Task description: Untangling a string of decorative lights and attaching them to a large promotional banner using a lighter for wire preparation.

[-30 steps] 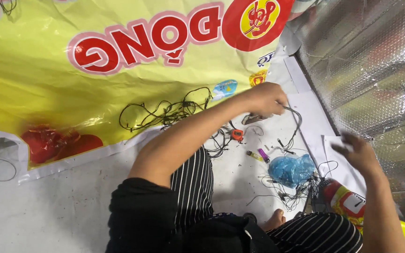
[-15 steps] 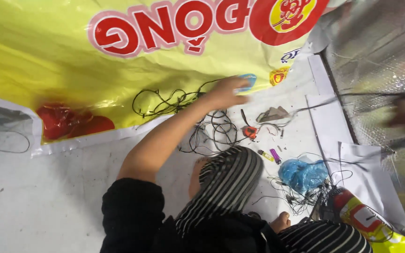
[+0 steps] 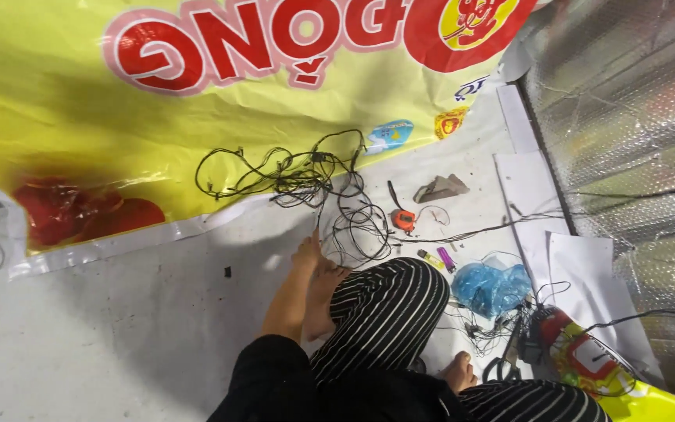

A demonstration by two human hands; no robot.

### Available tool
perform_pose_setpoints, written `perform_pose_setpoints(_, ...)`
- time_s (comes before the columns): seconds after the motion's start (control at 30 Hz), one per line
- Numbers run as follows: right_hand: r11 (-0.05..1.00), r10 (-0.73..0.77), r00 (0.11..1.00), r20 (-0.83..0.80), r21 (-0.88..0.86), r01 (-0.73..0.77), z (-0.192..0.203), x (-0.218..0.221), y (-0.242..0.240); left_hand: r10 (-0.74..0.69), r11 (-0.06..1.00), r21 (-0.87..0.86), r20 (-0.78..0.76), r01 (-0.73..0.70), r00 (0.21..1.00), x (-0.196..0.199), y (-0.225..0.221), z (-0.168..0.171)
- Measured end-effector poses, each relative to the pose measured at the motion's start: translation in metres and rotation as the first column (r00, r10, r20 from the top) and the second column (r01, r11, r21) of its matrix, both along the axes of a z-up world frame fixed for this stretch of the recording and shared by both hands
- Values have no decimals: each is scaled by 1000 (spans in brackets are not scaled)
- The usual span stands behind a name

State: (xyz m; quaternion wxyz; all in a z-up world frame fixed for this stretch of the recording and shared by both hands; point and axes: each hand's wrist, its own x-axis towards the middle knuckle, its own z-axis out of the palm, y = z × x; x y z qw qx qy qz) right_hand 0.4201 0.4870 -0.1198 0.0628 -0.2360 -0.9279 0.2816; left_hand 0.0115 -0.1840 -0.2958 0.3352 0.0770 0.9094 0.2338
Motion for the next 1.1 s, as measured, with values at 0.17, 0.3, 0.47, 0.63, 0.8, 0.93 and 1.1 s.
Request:
perform_pose_setpoints(0.17,991,-83,996,30,105,80,-68,35,-90,142,990,8,-17,-141,990,17,15,5)
perform_pose_setpoints(0.3,971,-157,986,50,191,145,-121,42,-180,-73,997,-44,-143,67,987,28,59,-37)
perform_pose_setpoints(0.47,925,-256,964,67,308,224,-189,61,-272,-422,896,-221,-156,385,893,-3,128,-143)
perform_pose_setpoints(0.63,867,-341,937,70,408,285,-266,52,-319,-220,959,142,-164,244,962,-69,129,-190)
perform_pose_setpoints(0.8,806,-413,909,56,488,336,-358,40,-345,307,722,522,346,-454,887,-136,106,33)
perform_pose_setpoints(0.93,753,-475,879,49,540,377,-476,20,-326,258,512,804,192,-303,947,-207,103,210)
perform_pose_setpoints(1.1,806,-515,857,9,344,481,-341,33,-293,375,477,874,-113,-87,920,-178,113,369)
